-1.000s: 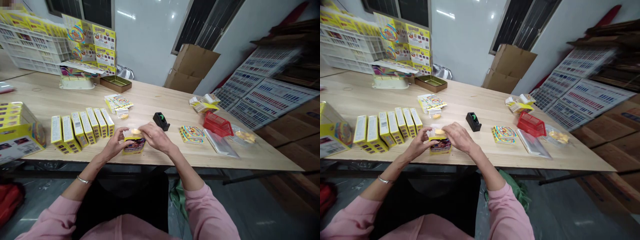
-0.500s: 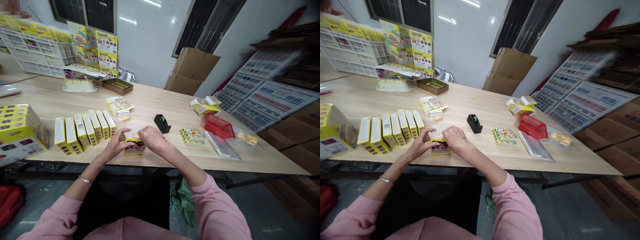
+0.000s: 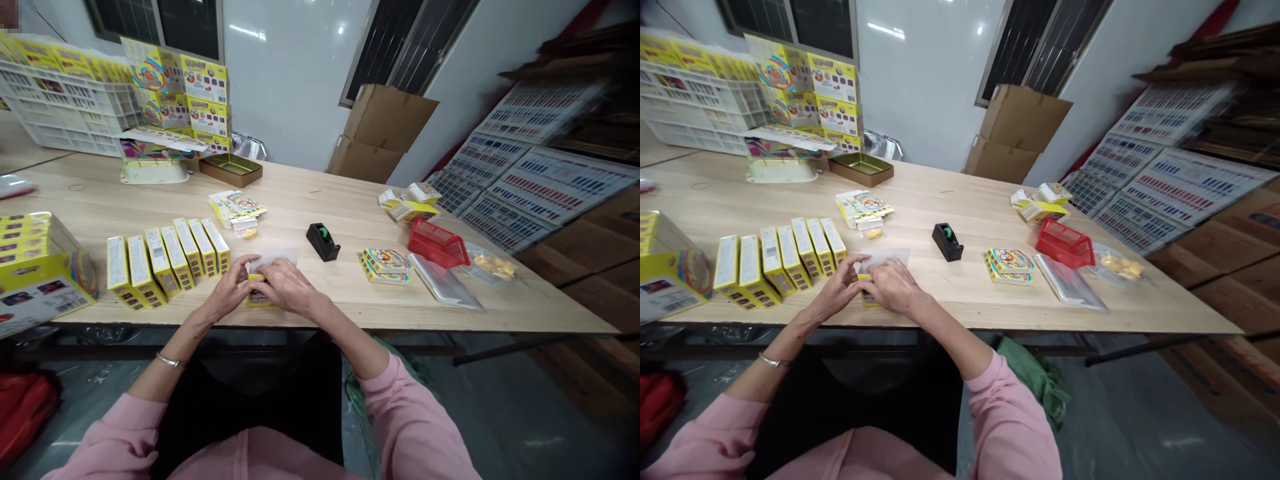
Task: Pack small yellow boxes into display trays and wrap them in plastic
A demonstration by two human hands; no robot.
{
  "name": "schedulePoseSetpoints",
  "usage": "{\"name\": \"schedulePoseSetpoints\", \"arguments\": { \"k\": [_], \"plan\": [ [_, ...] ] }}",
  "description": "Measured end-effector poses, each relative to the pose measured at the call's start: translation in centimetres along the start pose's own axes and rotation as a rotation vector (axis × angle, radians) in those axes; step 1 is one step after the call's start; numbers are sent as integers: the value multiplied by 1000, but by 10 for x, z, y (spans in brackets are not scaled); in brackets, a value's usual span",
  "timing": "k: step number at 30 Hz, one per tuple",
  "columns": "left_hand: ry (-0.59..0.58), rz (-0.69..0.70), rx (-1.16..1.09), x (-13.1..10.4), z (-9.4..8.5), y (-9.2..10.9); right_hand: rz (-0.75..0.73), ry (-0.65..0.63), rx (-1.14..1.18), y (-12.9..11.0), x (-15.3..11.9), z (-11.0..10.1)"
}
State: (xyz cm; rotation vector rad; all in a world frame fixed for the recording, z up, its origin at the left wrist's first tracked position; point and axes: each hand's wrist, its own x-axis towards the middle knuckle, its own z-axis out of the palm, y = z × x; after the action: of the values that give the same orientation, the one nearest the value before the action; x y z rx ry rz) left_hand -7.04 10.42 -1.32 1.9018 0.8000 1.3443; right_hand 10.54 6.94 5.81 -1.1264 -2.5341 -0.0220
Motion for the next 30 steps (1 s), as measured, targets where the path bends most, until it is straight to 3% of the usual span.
{"name": "schedulePoseSetpoints", "arguments": {
  "k": [2, 5, 7, 11, 15, 20, 24, 27, 30],
  "plan": [
    [38, 24, -114, -3, 2, -7, 12, 234, 103, 1, -11, 5],
    [108, 48, -211, -4, 7, -18, 207, 668, 270, 15, -29, 18],
    [121, 38, -205, -3, 10, -22, 324, 800, 462, 27, -35, 30],
    [101, -5, -117, 0, 10, -21, 333, 814, 765, 43, -32, 54],
    [31, -48, 64, 2, -1, -13, 334, 864, 761, 44, -29, 64],
    [28, -67, 142, 8, -9, 1, 299, 714, 669, 48, -36, 56],
    [83, -147, -11, 12, -6, 0, 290, 635, 622, 51, -39, 45],
    [123, -193, -240, 14, -3, -5, 325, 682, 800, 52, -36, 46],
    [102, -179, -306, 15, -2, -5, 345, 730, 954, 52, -33, 48]
  ]
}}
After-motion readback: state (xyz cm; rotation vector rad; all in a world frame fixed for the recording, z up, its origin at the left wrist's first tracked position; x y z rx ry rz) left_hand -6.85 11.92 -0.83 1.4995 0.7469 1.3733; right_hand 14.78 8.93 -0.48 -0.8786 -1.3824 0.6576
